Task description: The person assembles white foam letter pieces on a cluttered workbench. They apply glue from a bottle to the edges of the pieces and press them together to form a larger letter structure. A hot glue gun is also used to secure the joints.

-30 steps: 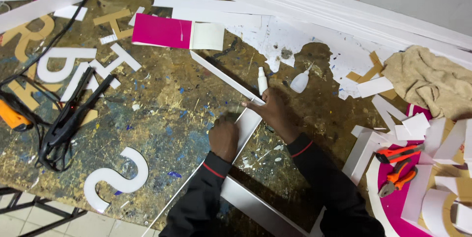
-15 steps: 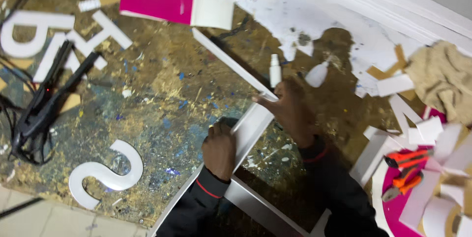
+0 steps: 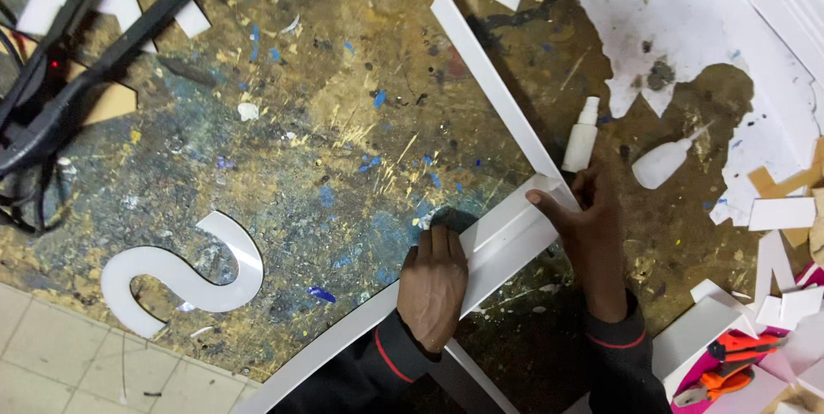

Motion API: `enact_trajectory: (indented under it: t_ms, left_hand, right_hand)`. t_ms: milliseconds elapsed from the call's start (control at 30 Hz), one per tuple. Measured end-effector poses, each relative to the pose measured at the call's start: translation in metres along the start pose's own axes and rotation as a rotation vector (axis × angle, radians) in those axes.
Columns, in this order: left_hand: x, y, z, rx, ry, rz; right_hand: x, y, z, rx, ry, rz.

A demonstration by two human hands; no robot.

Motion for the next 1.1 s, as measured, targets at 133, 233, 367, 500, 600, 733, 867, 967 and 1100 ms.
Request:
enact_trajectory:
  t_ms: [133, 233, 367, 500, 600, 733, 867, 967, 1100]
  left_hand:
    - [0.002, 0.007, -0.001, -0.004, -0.015, 0.012]
    - [0.006, 0.02, -0.004, -0.009, -0.043, 0.004]
    - [0.007, 0.024, -0.004, -0.02, -0.047, 0.042]
    - [0.001, 0.009, -0.002, -0.053, -0.059, 0.055]
    - [0.004, 0.015, -0.002, -0.06, -0.068, 0.067]
    - [0.005, 0.02, 0.001, 0.012, -0.019, 0.05]
    - [0.001, 0.006, 0.007, 0.064, 0.056, 0.056]
    - [0.004, 0.016, 0.003, 0.058, 0.058, 0.071]
    - [0.006, 0.021, 0.0, 0.069, 0.001, 0.032]
  right_hand:
    - [0.003, -0.002, 0.004, 0.013, -0.069, -0.021]
    - [0.008, -0.005, 0.018, 0.025, -0.078, -0.021]
    - [0.008, -0.003, 0.015, 0.028, -0.036, -0.011]
    - [0.0, -0.002, -0.005, 0.07, -0.079, -0.035]
    - [0.004, -0.003, 0.001, 0.081, -0.088, -0.043]
    - [0.004, -0.004, 0.005, 0.068, -0.058, -0.034]
    - [0.001, -0.003, -0.002, 0.082, -0.078, -0.018]
    - [0.0, 0.001, -0.005, -0.005, -0.111, -0.022]
    - [0.01, -0.006, 0.02, 0.026, 0.033, 0.012]
Point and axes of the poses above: each hand's wrist, its own x-axis towards the middle knuckle, its own y-axis out of the back of the hand, z = x × y, the point moved 2 cm from there along x, towards the middle knuckle, and after that the axes turned 7 degrees about -y, right-handed, at the moved point
